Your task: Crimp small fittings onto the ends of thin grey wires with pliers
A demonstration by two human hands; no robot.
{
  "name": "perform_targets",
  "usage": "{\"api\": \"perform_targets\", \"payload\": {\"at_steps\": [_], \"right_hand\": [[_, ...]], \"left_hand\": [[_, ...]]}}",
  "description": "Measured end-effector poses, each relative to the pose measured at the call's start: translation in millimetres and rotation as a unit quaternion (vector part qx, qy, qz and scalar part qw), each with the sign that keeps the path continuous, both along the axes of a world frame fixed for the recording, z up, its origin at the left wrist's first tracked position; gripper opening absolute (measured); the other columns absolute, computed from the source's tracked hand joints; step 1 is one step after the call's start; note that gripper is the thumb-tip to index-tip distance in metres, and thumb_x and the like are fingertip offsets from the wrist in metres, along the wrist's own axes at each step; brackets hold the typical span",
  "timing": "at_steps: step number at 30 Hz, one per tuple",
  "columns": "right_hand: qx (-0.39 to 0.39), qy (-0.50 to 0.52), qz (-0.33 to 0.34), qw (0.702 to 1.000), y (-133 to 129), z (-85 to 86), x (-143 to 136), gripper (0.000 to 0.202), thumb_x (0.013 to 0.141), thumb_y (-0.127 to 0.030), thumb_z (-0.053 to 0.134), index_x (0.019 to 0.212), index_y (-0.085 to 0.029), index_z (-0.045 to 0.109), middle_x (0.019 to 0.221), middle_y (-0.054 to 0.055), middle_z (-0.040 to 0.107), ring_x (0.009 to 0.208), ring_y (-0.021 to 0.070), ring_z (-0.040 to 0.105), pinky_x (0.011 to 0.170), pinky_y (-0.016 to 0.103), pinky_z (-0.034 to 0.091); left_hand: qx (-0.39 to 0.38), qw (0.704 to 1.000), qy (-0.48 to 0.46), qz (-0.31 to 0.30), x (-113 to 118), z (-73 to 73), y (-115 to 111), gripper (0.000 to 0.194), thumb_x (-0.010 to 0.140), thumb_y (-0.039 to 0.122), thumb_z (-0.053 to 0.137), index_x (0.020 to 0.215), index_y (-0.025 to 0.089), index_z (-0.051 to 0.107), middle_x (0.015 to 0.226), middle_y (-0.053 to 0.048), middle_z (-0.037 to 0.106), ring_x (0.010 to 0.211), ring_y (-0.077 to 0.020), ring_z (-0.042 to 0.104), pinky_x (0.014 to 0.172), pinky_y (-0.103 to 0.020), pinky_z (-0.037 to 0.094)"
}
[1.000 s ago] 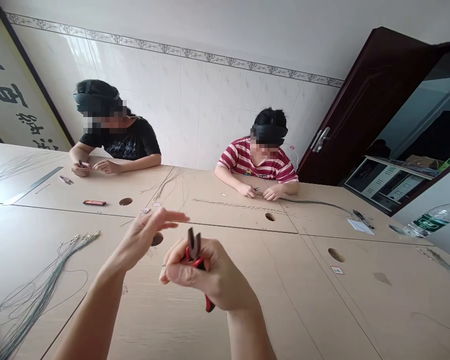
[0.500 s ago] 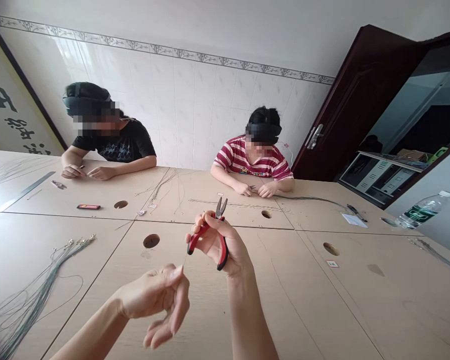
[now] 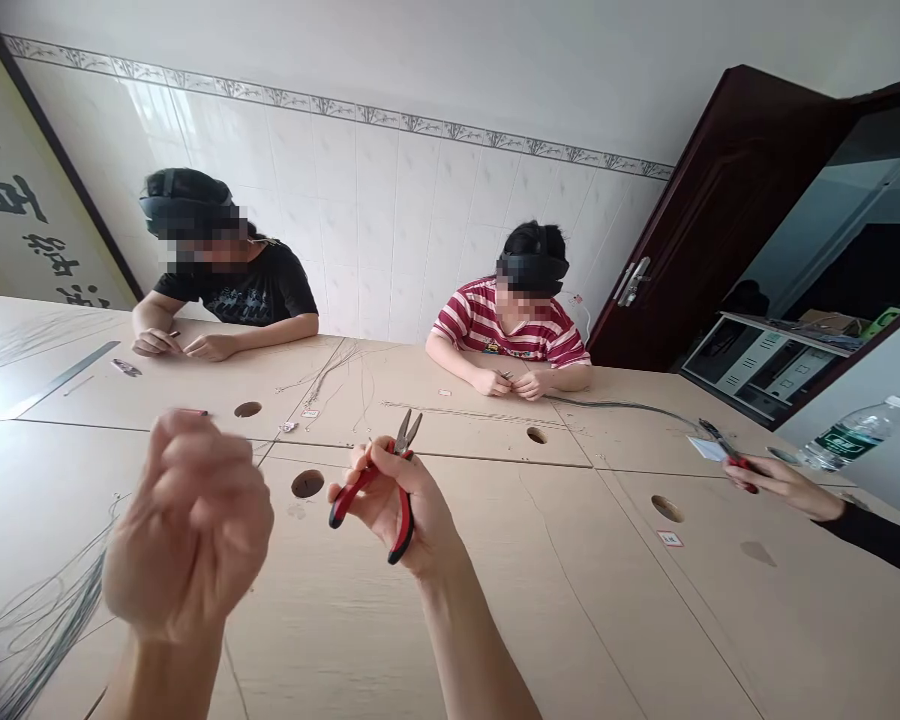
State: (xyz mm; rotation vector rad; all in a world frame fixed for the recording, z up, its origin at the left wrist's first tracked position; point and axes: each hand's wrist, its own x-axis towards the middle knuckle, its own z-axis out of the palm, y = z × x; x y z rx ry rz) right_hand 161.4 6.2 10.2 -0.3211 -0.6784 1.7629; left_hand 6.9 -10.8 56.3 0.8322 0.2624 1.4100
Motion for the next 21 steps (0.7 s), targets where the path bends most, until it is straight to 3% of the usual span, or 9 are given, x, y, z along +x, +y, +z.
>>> {"api": "perform_targets", "payload": {"at_steps": [2,3,5,10,17,21], "right_hand": [[0.044,-0.058,-0.037,0.997,-4.2,2.0,-3.2,0.017,0.081,-0.026,0.071,0.071,-0.019,0.06,0.077,-0.001,0.055,0.071,0.0136,0.054,0.08,0.036,0.047],[0.07,-0.095,-0.06,0.991,-6.7,3.4,-4.4,0.016,0.082,-0.027,0.071,0.072,-0.019,0.061,0.078,0.0,0.057,0.073,0.0148,0.055,0.079,0.036,0.046],[0.128,-0.19,-0.11,0.967,-11.6,6.8,-6.1,0.015,0.085,-0.028,0.068,0.074,-0.019,0.062,0.078,0.002,0.061,0.078,0.0169,0.056,0.077,0.034,0.043],[0.212,-0.372,-0.151,0.891,-20.3,15.9,-7.3,0.016,0.09,-0.032,0.062,0.079,-0.02,0.062,0.089,0.005,0.064,0.079,0.0167,0.054,0.071,0.031,0.039],[0.228,-0.416,-0.232,0.849,-22.7,14.0,-2.4,0.015,0.089,-0.03,0.062,0.078,-0.02,0.06,0.107,0.003,0.053,0.068,0.0107,0.045,0.061,0.028,0.036],[0.226,-0.411,-0.28,0.838,-21.1,11.6,2.0,0.014,0.09,-0.028,0.06,0.079,-0.02,0.059,0.106,0.002,0.05,0.068,0.01,0.044,0.063,0.028,0.038]], "left_hand": [[0.015,0.994,0.0,0.107,0.0,1.0,13.4,0.04,0.101,0.045,0.035,0.098,0.037,0.074,0.103,0.003,0.075,0.096,-0.015,0.071,0.082,-0.026,0.058],[0.021,0.991,-0.001,0.134,1.9,-0.7,19.6,0.042,0.101,0.045,0.033,0.101,0.036,0.074,0.117,0.003,0.072,0.113,-0.017,0.065,0.095,-0.029,0.054],[0.024,0.989,-0.001,0.146,7.7,-6.2,29.4,0.044,0.101,0.045,0.032,0.104,0.031,0.074,0.129,0.001,0.067,0.129,-0.019,0.054,0.107,-0.034,0.045],[0.006,0.992,0.082,0.091,20.5,-18.1,34.7,0.046,0.099,0.049,0.038,0.103,0.02,0.074,0.126,-0.009,0.068,0.128,-0.0252,0.055,0.109,-0.041,0.042],[0.004,0.973,0.228,0.042,25.7,-26.4,26.2,0.048,0.098,0.05,0.041,0.106,0.016,0.074,0.123,-0.011,0.069,0.117,-0.0269,0.061,0.104,-0.038,0.044],[0.056,0.945,0.313,0.077,27.8,-30.6,27.5,0.048,0.098,0.049,0.04,0.099,0.017,0.075,0.107,-0.009,0.073,0.098,-0.0222,0.065,0.091,-0.033,0.048]]}}
